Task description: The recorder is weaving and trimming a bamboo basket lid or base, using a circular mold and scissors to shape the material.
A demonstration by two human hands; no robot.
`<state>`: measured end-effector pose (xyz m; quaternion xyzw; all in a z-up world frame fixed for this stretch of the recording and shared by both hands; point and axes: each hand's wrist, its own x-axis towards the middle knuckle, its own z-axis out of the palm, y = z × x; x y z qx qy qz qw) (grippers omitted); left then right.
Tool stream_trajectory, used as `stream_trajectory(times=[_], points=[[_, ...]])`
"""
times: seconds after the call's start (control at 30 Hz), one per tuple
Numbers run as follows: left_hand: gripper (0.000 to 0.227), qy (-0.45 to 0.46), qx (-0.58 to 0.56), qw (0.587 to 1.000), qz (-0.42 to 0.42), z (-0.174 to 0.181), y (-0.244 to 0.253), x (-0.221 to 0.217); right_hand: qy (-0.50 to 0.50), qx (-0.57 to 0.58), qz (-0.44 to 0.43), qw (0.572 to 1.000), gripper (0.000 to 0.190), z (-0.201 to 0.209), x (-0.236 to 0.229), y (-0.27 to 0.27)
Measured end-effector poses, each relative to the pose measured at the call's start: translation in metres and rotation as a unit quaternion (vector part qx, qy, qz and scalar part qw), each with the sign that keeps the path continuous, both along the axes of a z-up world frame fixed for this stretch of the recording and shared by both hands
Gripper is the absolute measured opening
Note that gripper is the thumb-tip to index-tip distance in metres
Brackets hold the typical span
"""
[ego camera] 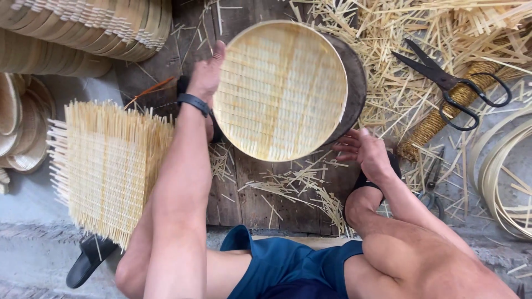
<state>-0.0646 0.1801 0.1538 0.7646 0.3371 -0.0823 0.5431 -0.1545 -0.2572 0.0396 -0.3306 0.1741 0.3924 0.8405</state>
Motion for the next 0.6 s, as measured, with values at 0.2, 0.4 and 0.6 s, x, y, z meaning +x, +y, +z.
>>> stream_trajectory(times=[0.2, 0.4, 0.6], points=[[0.096, 0.02, -0.117, 0.992, -0.042, -0.094, -0.027, 0.023, -0.273, -0.586, 0.214, 0.732, 0.034, 0.008, -0.026, -0.02], [0.066, -0.357, 0.352, 0.855, -0.13, -0.043, -0.174, -0.016, -0.551, -0.594, 0.18, 0.557, 0.021, -0.001, -0.036, -0.02], [0.061, -0.222, 0.418, 0.789, -0.392, -0.095, -0.268, -0.115, -0.583, -0.579, 0.111, 0.56, 0.014, 0.005, -0.029, -0.016]])
